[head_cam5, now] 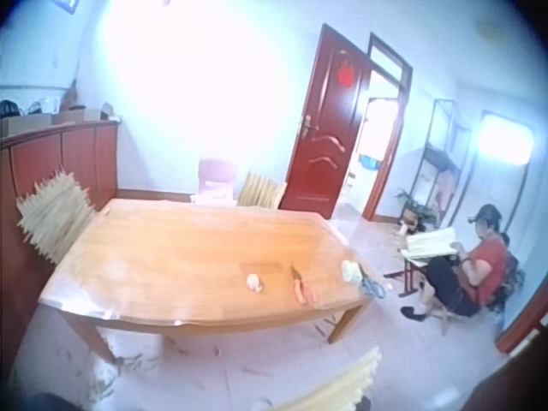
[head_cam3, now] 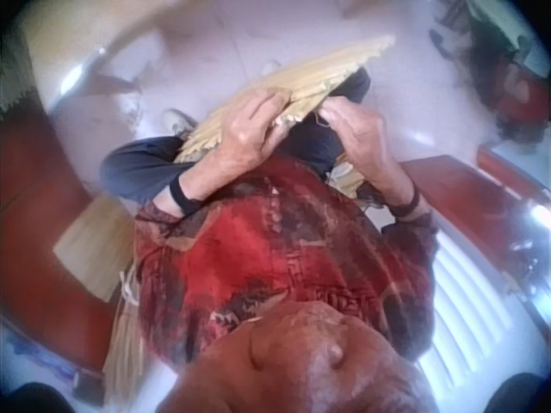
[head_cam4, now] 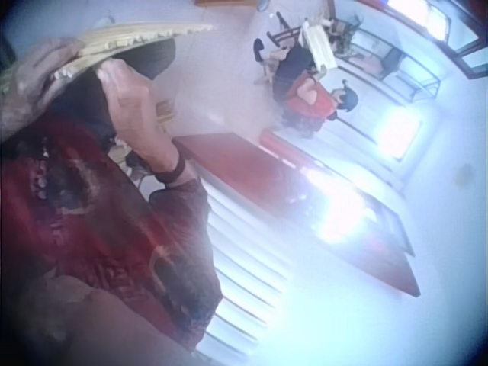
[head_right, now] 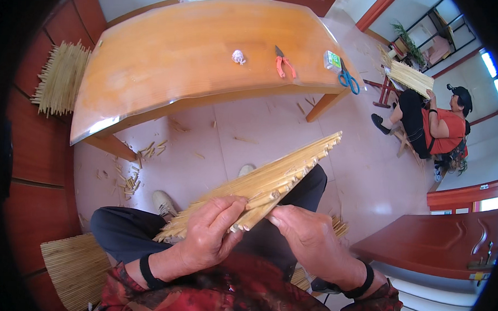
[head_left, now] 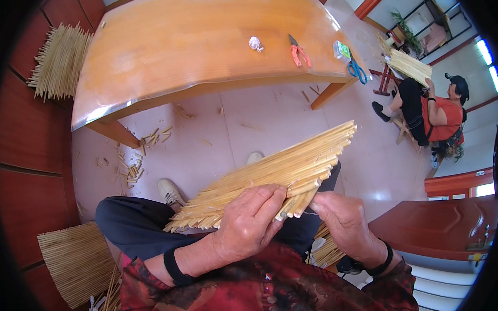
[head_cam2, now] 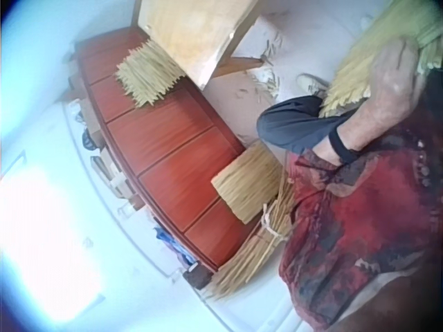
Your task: The person weaves a bamboo mat by hand and using a tool, threading string through wooden sticks and trimming the excess string with shears.
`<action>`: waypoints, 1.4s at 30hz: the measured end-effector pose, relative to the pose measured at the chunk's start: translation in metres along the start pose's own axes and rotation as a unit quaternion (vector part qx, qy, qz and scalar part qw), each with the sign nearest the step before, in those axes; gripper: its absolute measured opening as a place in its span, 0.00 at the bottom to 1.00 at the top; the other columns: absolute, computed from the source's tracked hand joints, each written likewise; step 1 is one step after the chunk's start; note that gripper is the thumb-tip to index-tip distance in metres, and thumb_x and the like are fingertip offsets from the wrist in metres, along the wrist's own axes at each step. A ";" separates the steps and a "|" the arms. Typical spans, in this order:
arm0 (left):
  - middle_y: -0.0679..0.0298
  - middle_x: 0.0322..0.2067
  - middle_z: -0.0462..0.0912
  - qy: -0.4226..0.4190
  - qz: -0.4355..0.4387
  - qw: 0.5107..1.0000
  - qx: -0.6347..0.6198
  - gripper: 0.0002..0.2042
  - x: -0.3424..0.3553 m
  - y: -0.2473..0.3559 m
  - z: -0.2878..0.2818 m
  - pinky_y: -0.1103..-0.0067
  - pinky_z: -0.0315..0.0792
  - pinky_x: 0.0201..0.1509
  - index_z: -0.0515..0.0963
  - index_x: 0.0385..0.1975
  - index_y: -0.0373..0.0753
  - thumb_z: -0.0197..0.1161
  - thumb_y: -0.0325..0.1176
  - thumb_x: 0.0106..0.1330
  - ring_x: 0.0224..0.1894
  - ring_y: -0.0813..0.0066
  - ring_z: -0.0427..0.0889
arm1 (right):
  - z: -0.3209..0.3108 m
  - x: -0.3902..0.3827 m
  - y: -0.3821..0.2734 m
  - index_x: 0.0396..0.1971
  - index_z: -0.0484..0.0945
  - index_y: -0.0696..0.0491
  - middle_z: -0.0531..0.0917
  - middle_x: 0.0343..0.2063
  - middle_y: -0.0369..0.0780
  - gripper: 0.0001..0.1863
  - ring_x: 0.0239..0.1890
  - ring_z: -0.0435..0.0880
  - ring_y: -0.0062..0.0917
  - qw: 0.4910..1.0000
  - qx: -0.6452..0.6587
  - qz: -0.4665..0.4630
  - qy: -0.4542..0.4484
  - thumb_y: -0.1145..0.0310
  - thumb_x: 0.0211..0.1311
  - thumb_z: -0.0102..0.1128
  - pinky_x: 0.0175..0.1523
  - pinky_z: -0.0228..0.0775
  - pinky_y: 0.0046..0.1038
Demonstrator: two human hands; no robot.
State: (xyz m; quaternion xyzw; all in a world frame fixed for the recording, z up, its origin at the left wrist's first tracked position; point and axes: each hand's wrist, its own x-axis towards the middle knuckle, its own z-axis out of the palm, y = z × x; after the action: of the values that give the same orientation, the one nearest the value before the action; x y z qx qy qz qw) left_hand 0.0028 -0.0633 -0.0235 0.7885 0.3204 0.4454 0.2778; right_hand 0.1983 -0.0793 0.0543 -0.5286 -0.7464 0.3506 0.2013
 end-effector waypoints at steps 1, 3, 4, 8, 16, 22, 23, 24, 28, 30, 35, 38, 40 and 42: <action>0.50 0.39 0.75 -0.009 -0.007 1.000 -0.017 0.25 -0.001 0.002 0.001 0.69 0.72 0.41 0.69 0.44 0.29 0.65 0.23 0.43 0.39 0.53 0.76 | -0.004 -0.002 0.000 0.40 0.74 0.58 0.79 0.31 0.46 0.10 0.33 0.79 0.39 1.000 0.000 0.000 0.002 0.78 0.57 0.51 0.36 0.71 0.30; 0.50 0.39 0.74 -0.023 -0.015 0.999 -0.019 0.25 0.001 0.006 0.005 0.69 0.71 0.42 0.68 0.45 0.29 0.66 0.23 0.43 0.39 0.53 0.76 | -0.011 -0.008 0.001 0.39 0.74 0.58 0.79 0.30 0.46 0.10 0.32 0.79 0.39 0.999 -0.016 0.022 -0.034 0.78 0.58 0.50 0.36 0.70 0.30; 0.50 0.40 0.74 -0.037 -0.024 0.999 -0.019 0.26 0.002 0.009 0.007 0.69 0.71 0.44 0.68 0.46 0.29 0.66 0.23 0.42 0.40 0.53 0.75 | -0.010 -0.012 0.001 0.39 0.74 0.58 0.79 0.30 0.46 0.10 0.32 0.79 0.39 0.999 -0.017 0.024 -0.034 0.78 0.58 0.50 0.36 0.70 0.30; 0.50 0.42 0.74 -0.055 -0.051 0.997 0.021 0.29 0.003 0.016 0.009 0.69 0.70 0.47 0.66 0.49 0.28 0.66 0.23 0.42 0.44 0.53 0.75 | -0.015 -0.019 -0.009 0.42 0.72 0.57 0.77 0.26 0.45 0.11 0.25 0.77 0.36 0.997 -0.046 0.060 -0.029 0.77 0.59 0.48 0.30 0.69 0.29; 0.48 0.43 0.74 -0.083 -0.067 0.994 0.004 0.31 0.009 0.015 0.007 0.68 0.70 0.49 0.65 0.52 0.28 0.65 0.22 0.42 0.46 0.52 0.75 | -0.017 -0.020 -0.006 0.44 0.72 0.55 0.74 0.19 0.41 0.13 0.19 0.75 0.27 0.993 -0.033 0.109 -0.036 0.76 0.60 0.46 0.25 0.67 0.28; 0.47 0.41 0.75 -0.077 -0.031 0.997 0.003 0.31 0.011 0.011 0.006 0.68 0.72 0.46 0.66 0.51 0.27 0.65 0.23 0.41 0.42 0.52 0.76 | -0.017 -0.017 -0.010 0.42 0.73 0.57 0.75 0.21 0.41 0.11 0.19 0.73 0.26 0.987 0.006 0.151 -0.047 0.75 0.61 0.45 0.25 0.66 0.26; 0.47 0.41 0.75 -0.076 -0.032 0.997 0.000 0.31 0.012 0.010 0.006 0.68 0.72 0.46 0.66 0.51 0.27 0.65 0.23 0.41 0.42 0.52 0.76 | -0.016 -0.017 -0.011 0.42 0.73 0.57 0.75 0.22 0.41 0.11 0.19 0.73 0.26 0.989 0.000 0.142 -0.038 0.75 0.61 0.45 0.25 0.66 0.26; 0.47 0.40 0.75 -0.076 -0.029 0.997 0.000 0.31 0.012 0.009 0.005 0.68 0.72 0.46 0.66 0.50 0.27 0.65 0.23 0.41 0.42 0.52 0.76 | -0.014 -0.016 -0.011 0.41 0.73 0.57 0.75 0.23 0.42 0.11 0.19 0.73 0.26 0.991 -0.005 0.133 -0.030 0.75 0.61 0.45 0.26 0.66 0.27; 0.47 0.40 0.75 -0.074 -0.018 0.997 -0.004 0.31 0.012 0.003 0.003 0.69 0.72 0.45 0.66 0.50 0.26 0.65 0.23 0.41 0.41 0.52 0.76 | -0.011 -0.011 -0.012 0.41 0.73 0.57 0.75 0.23 0.42 0.10 0.19 0.73 0.26 0.990 -0.007 0.141 -0.027 0.75 0.61 0.45 0.26 0.66 0.27; 0.46 0.41 0.75 -0.072 -0.020 0.997 -0.010 0.30 0.010 0.003 0.000 0.69 0.72 0.44 0.66 0.50 0.26 0.65 0.23 0.41 0.41 0.52 0.77 | -0.009 -0.009 -0.013 0.40 0.73 0.57 0.75 0.23 0.42 0.10 0.19 0.73 0.26 0.993 -0.001 0.115 -0.027 0.75 0.62 0.45 0.25 0.66 0.27; 0.46 0.41 0.75 -0.075 -0.031 0.997 -0.016 0.30 0.010 0.002 -0.004 0.69 0.72 0.42 0.66 0.50 0.27 0.64 0.23 0.42 0.39 0.52 0.77 | -0.010 -0.005 -0.018 0.39 0.74 0.57 0.74 0.20 0.41 0.09 0.18 0.72 0.25 0.989 -0.015 0.141 -0.038 0.74 0.62 0.45 0.25 0.65 0.27; 0.48 0.41 0.74 -0.086 -0.035 0.996 -0.003 0.30 0.010 0.000 -0.006 0.70 0.70 0.46 0.66 0.49 0.26 0.66 0.27 0.41 0.42 0.54 0.76 | -0.010 0.000 -0.018 0.39 0.73 0.57 0.73 0.18 0.40 0.09 0.18 0.71 0.25 0.988 -0.006 0.146 -0.040 0.73 0.63 0.45 0.24 0.65 0.27; 0.48 0.40 0.74 -0.081 -0.034 0.996 0.003 0.30 0.010 -0.002 -0.007 0.70 0.70 0.45 0.66 0.49 0.26 0.66 0.26 0.42 0.41 0.54 0.76 | -0.008 0.001 -0.017 0.39 0.73 0.57 0.72 0.17 0.40 0.09 0.17 0.71 0.25 0.989 -0.003 0.143 -0.042 0.73 0.63 0.45 0.24 0.64 0.27; 0.48 0.40 0.75 -0.077 -0.021 0.997 0.001 0.29 0.008 -0.002 -0.006 0.69 0.71 0.44 0.66 0.48 0.26 0.66 0.26 0.42 0.40 0.54 0.76 | -0.005 0.003 -0.013 0.39 0.72 0.58 0.71 0.16 0.40 0.09 0.17 0.70 0.23 0.990 0.026 0.130 -0.055 0.73 0.63 0.44 0.24 0.64 0.26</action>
State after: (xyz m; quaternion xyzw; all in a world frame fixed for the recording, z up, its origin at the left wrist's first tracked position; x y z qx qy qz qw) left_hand 0.0003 -0.0553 -0.0176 0.8139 0.3151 0.3770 0.3101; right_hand 0.1919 -0.0778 0.0672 -0.5953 -0.6720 0.4219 0.1267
